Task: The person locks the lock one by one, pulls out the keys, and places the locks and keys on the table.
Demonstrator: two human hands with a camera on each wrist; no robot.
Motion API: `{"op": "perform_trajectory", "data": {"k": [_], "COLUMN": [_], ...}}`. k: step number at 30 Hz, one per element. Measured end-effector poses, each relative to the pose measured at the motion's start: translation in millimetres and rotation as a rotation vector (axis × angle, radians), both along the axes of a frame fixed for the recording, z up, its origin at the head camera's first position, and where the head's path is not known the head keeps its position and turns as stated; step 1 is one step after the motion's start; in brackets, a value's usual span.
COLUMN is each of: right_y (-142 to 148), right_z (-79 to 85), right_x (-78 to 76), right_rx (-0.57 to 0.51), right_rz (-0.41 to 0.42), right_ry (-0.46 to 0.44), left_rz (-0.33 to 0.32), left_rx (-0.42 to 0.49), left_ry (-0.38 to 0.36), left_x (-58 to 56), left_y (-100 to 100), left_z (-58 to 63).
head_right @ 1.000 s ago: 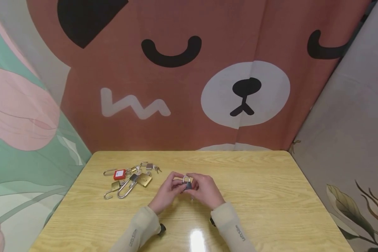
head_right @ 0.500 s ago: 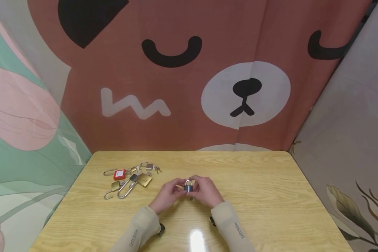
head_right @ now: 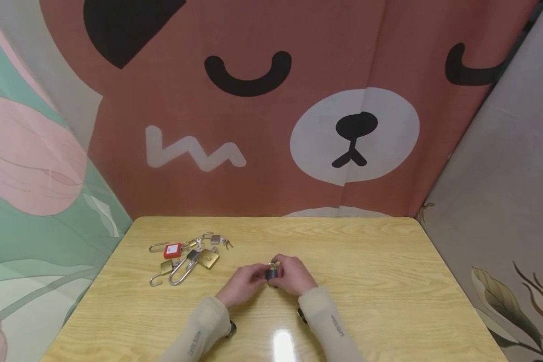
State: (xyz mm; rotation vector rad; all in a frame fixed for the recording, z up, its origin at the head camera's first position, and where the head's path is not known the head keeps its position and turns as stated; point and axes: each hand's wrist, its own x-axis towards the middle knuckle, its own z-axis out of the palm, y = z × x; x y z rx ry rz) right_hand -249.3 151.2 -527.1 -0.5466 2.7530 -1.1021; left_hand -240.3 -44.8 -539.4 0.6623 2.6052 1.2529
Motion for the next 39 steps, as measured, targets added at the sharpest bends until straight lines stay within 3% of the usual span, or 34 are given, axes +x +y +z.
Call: {"op": "perform_trajectory", "data": {"k": [11,19,33,39], "right_y": [-2.4,-2.6,-4.0,-2.5], "right_z": [0.7,-1.2,2.3,2.4], "right_x": [-3.5,-3.3,0.9,3.9], "right_rx": [0.066,0.057,0.054,0.031], "right_rz": [0.031,-0.005,-0.023,-0.04], "right_ry": [0.017,0.0,-0.006,0.005], "left_rz": [-0.036,-0.043,-0.033,0.017], "left_rx": [-0.089,-0.177,-0.152,-0.111], "left_ry": [-0.015,0.087,0.028,0.077], "left_x": [1.7,5.8,7.5,2.1], "left_y": [3.1,4.6,3.0,-8.9], "left_z": [3.6,6.3,9.9,4.4]}}
